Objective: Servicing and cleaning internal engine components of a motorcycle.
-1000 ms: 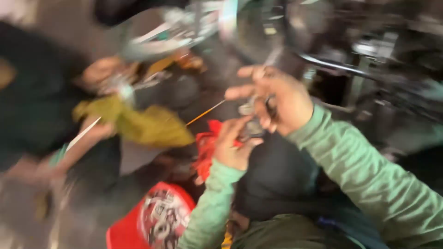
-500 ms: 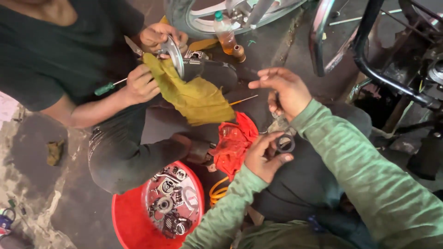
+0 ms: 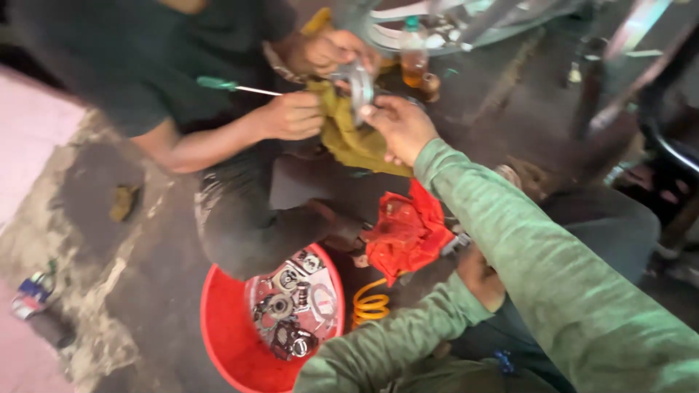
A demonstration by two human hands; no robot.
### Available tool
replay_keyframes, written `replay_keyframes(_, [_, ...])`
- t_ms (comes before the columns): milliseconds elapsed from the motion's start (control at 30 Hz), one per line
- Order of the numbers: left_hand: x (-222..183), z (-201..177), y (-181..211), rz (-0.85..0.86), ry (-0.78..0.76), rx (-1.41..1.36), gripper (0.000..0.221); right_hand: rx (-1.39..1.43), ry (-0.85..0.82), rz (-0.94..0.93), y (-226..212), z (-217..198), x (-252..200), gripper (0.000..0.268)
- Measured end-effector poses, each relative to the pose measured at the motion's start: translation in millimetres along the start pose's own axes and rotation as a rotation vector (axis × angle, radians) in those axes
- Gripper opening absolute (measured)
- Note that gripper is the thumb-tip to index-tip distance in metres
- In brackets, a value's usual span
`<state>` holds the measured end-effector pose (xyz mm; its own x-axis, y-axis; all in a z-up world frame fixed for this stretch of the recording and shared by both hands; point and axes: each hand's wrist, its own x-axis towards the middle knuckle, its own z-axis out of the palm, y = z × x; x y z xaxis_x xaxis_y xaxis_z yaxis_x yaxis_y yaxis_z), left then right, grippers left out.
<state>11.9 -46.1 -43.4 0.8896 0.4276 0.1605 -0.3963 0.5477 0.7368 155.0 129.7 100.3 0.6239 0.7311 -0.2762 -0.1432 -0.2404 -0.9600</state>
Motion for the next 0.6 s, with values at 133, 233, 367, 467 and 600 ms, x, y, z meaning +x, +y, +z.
replay_keyframes(133, [0, -19, -4, 0.134, -0.001, 0.443, 0.026, -0.112, 0.023, -0.082, 10, 14, 27, 0.040])
replay_keyframes(233, [2, -20, -10, -0.102, 0.166, 0.300, 0.038, -0.218, 0.071, -0.215, 20, 7, 31, 0.037])
replay_keyframes(367, [0, -37, -30, -0.126, 0.219, 0.245, 0.044, -0.412, 0.137, -0.319, 18, -22, 13, 0.031])
replay_keyframes(467, [-2, -46, -26, -0.138, 0.238, 0.237, 0.046, -0.326, 0.160, -0.289, 25, -60, -14, 0.026])
replay_keyframes(600, [7, -31, 15, -0.106, 0.165, 0.236, 0.049, -0.076, 0.171, -0.215, 58, -139, -73, 0.027])
